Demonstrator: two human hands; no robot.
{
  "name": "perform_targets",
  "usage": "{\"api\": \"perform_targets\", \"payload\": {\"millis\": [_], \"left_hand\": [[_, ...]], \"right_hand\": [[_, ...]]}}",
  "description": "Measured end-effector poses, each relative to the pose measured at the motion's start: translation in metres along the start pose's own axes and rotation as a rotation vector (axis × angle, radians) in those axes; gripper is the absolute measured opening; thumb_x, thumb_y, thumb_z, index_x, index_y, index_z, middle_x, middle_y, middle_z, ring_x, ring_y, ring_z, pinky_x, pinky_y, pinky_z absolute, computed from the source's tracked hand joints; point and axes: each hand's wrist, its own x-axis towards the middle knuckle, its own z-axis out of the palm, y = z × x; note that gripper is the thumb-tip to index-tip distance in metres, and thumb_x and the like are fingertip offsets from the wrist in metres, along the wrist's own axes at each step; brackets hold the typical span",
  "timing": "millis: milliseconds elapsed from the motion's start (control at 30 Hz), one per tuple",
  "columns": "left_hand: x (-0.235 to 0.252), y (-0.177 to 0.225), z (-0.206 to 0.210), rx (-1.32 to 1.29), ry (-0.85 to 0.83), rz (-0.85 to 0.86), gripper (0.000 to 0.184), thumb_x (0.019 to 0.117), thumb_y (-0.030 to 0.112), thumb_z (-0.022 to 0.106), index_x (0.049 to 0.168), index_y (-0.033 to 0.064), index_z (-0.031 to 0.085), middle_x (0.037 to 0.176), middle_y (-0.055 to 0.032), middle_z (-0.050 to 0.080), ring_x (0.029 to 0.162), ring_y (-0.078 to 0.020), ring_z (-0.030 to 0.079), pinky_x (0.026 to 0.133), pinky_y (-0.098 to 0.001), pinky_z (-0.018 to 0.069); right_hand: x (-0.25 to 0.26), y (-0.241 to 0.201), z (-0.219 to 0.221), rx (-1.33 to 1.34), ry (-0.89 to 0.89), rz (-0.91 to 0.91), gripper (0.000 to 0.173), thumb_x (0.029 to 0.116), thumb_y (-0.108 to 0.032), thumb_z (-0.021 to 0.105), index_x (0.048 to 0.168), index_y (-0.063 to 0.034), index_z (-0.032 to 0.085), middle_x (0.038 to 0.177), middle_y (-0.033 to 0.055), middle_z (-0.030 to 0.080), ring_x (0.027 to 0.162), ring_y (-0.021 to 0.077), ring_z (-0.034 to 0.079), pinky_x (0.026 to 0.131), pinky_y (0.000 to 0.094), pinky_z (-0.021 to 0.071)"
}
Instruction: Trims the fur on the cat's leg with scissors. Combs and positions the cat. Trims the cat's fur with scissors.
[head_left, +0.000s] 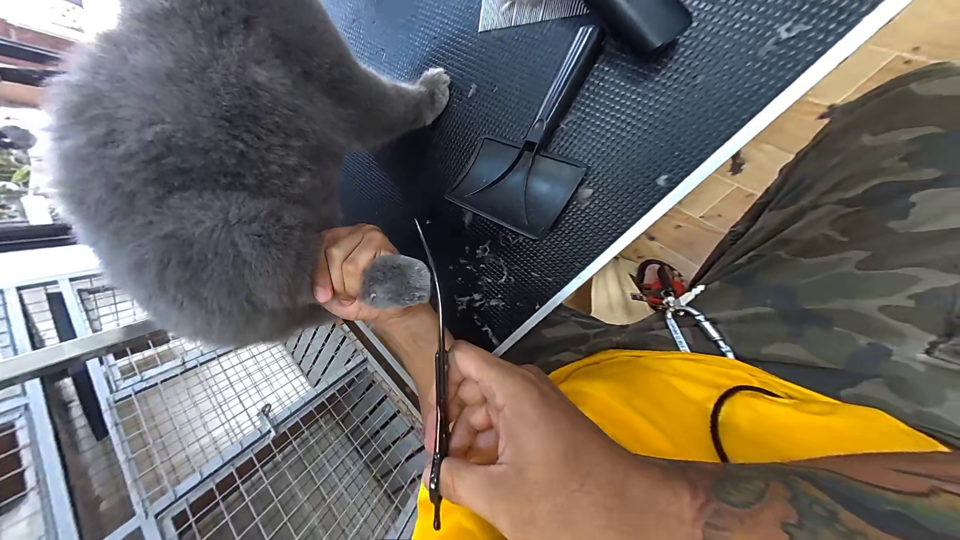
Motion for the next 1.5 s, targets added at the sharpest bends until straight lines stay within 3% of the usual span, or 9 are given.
{"api": "perform_targets", "payload": {"millis": [67, 200, 433, 533, 633, 833, 1033, 1300, 1500], "left_hand": [[-0.009, 0.001, -0.003, -0.011, 0.084, 0.031, 0.040, 0.0981, 0.025, 0.056, 0.064, 0.0059, 0.050, 0.053, 0.0007, 0.049, 0.047, -0.0055, 0.052, 0.046, -0.0179, 0.0401], [0.005, -0.004, 0.007, 0.098, -0.051, 0.063, 0.038, 0.1024, 0.020, 0.051, 0.067, 0.0057, 0.048, 0.055, -0.0004, 0.046, 0.048, -0.0049, 0.048, 0.049, -0.0146, 0.0409], [0.011, -0.009, 0.019, -0.012, -0.028, 0.041, 0.038, 0.1035, 0.021, 0.052, 0.070, 0.0038, 0.050, 0.057, -0.0004, 0.047, 0.048, -0.0020, 0.047, 0.049, -0.0119, 0.0392], [-0.007, -0.004, 0.007, -0.062, 0.074, 0.043, 0.036, 0.1011, 0.020, 0.055, 0.069, 0.0043, 0.052, 0.053, 0.0003, 0.047, 0.043, -0.0028, 0.045, 0.045, -0.0132, 0.0373], [-0.010, -0.004, 0.009, -0.132, 0.180, 0.035, 0.032, 0.0985, 0.021, 0.057, 0.071, 0.0047, 0.053, 0.053, 0.0016, 0.047, 0.045, -0.0024, 0.047, 0.045, -0.0138, 0.0365], [-0.015, -0.005, 0.010, -0.110, 0.249, 0.066, 0.026, 0.0970, 0.017, 0.057, 0.074, 0.0048, 0.054, 0.053, 0.0022, 0.047, 0.046, -0.0026, 0.049, 0.045, -0.0143, 0.0364], [-0.016, -0.005, 0.016, -0.252, 0.311, 0.108, 0.019, 0.0967, 0.012, 0.056, 0.080, 0.0032, 0.054, 0.055, 0.0018, 0.048, 0.046, -0.0007, 0.049, 0.046, -0.0116, 0.0361], [-0.019, -0.004, 0.011, -0.130, 0.274, 0.145, 0.025, 0.0979, 0.014, 0.054, 0.075, 0.0042, 0.053, 0.051, 0.0017, 0.045, 0.044, -0.0030, 0.046, 0.044, -0.0151, 0.0352], [-0.014, -0.004, 0.005, -0.210, 0.231, 0.173, 0.023, 0.0949, 0.011, 0.056, 0.075, 0.0005, 0.059, 0.052, 0.0019, 0.051, 0.047, -0.0030, 0.052, 0.047, -0.0151, 0.0390]], "right_hand": [[-0.001, 0.004, -0.001, -0.005, 0.024, -0.056, 0.048, 0.0726, -0.012, 0.086, 0.107, -0.0156, 0.053, 0.090, -0.0075, 0.071, 0.073, 0.0048, 0.072, 0.063, 0.0230, 0.0649], [-0.002, 0.005, -0.003, -0.070, 0.002, -0.108, 0.057, 0.0703, -0.037, 0.091, 0.108, -0.0171, 0.053, 0.086, -0.0109, 0.067, 0.073, 0.0010, 0.069, 0.063, 0.0211, 0.0623], [-0.004, -0.001, -0.004, -0.070, -0.018, 0.018, 0.045, 0.0732, -0.005, 0.084, 0.105, -0.0159, 0.053, 0.088, -0.0075, 0.072, 0.072, 0.0049, 0.073, 0.062, 0.0230, 0.0647], [-0.005, 0.000, -0.004, -0.090, 0.008, -0.011, 0.046, 0.0721, -0.010, 0.085, 0.105, -0.0155, 0.054, 0.088, -0.0075, 0.072, 0.071, 0.0046, 0.072, 0.061, 0.0231, 0.0648], [-0.005, 0.003, -0.006, -0.127, 0.006, -0.072, 0.052, 0.0708, -0.031, 0.090, 0.104, -0.0176, 0.052, 0.084, -0.0104, 0.068, 0.069, 0.0012, 0.069, 0.059, 0.0208, 0.0619], [-0.007, -0.005, -0.012, -0.088, -0.047, 0.052, 0.045, 0.0722, -0.006, 0.084, 0.105, -0.0162, 0.054, 0.088, -0.0072, 0.072, 0.072, 0.0060, 0.073, 0.061, 0.0236, 0.0647], [-0.015, 0.001, -0.027, -0.028, -0.143, -0.060, 0.050, 0.0756, -0.029, 0.089, 0.109, -0.0129, 0.055, 0.090, -0.0054, 0.070, 0.073, 0.0089, 0.072, 0.061, 0.0275, 0.0643], [-0.018, -0.001, -0.033, -0.052, -0.208, 0.019, 0.047, 0.0744, -0.005, 0.086, 0.109, -0.0126, 0.055, 0.092, -0.0018, 0.074, 0.073, 0.0118, 0.074, 0.062, 0.0291, 0.0659], [-0.020, 0.000, -0.039, -0.082, -0.200, -0.065, 0.047, 0.0762, -0.025, 0.089, 0.107, -0.0126, 0.056, 0.089, -0.0030, 0.072, 0.073, 0.0113, 0.073, 0.061, 0.0290, 0.0651]]}}
